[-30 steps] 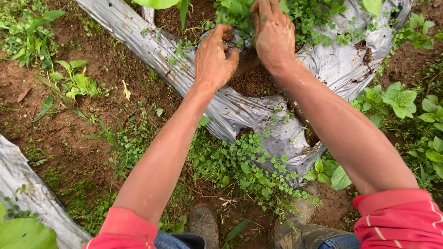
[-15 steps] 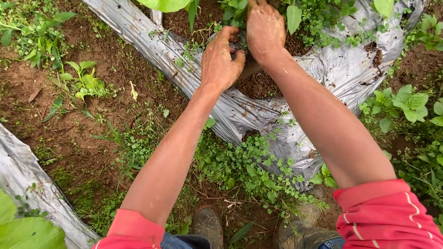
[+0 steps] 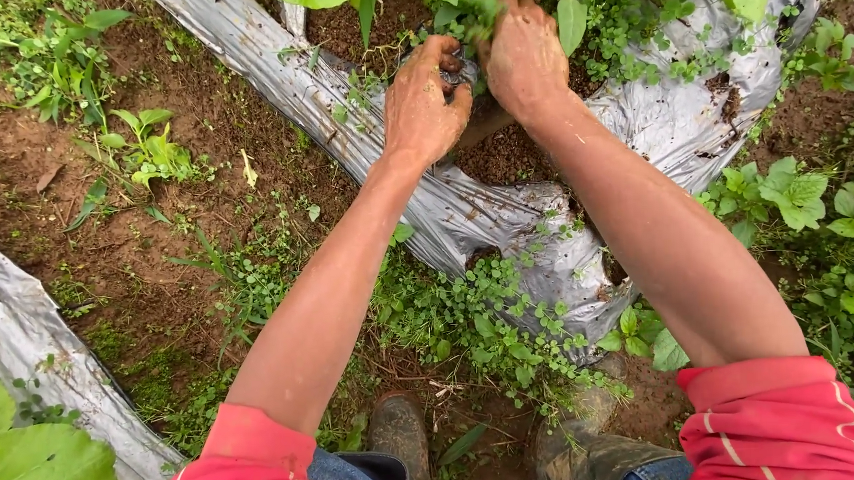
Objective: The person kneels in a garden and removes weeds by hand from around the base of plants growing through plastic mulch. They also use a hoe to loosen the soil and clear weeds from the planting holes.
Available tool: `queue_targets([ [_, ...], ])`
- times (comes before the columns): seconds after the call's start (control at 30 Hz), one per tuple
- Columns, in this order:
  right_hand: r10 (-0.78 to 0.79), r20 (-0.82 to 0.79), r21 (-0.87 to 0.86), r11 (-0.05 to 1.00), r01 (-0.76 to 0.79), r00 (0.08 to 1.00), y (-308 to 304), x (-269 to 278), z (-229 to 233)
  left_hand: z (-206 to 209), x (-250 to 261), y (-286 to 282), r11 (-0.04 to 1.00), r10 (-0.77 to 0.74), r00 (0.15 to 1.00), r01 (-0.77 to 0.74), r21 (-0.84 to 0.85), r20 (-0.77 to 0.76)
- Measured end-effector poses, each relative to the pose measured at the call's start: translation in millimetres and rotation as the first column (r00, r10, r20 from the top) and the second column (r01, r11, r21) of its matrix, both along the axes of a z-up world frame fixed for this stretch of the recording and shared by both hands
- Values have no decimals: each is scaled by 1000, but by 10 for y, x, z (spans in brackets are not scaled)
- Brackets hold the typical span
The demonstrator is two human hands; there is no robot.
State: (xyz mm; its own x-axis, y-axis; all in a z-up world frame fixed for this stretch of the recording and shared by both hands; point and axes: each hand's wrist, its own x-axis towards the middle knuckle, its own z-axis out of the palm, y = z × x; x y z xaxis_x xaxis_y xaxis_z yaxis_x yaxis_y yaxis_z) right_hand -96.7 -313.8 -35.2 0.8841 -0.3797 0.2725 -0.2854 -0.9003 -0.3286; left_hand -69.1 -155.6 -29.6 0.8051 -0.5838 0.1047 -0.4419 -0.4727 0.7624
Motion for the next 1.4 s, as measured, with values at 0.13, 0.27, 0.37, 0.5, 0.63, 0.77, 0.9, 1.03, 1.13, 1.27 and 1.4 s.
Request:
queue_targets([
  [0.13,20,-88,-61,998,-26,996,-3,148,-43,31,-47,2,1000,8,1000,-8,6,-26],
  [0.27,-38,-74,125,991,47,997,-43,158,-175,0,-15,7,1000,-4,1000,4,-1,-4],
  [0.37,-61,-17,211,975,64,998,-50,60,6,-52,23,13,1000,-11,1000,11,-21,2],
  [0.5,-24,-98,150,988,38,995,-108,-72,40,-24,34,39,998,-29,1000,29,-59,6],
  [0.63,31,-183,-36,999,-38,983,-56,-29,82,-113,58,33,997,-35,999,34,-75,-8],
  [0.77,-24,-248,-127,992,-8,968,48,204,46,-79,42,20,998,-23,1000,23,-53,-14],
  [0.9,-26,-265,-219,975,-34,964,81,349,85,-86,18,17,1000,-9,999,7,-25,-51],
  [1.03,71,-277,-187,974,-126,958,-32,502,-132,-28,-15,45,1000,-5,998,4,-12,-66],
  [1.13,68,-217,126,991,-41,974,-6,456,44,-94,28,27,999,-16,999,14,-41,-41],
  [1.27,42,-64,332,943,-19,997,-78,422,162,-100,56,2,998,-9,1000,8,-64,-10],
  [1.4,127,-57,213,971,-113,990,-164,391,222,-127,4,18,996,-24,999,20,-88,-46],
])
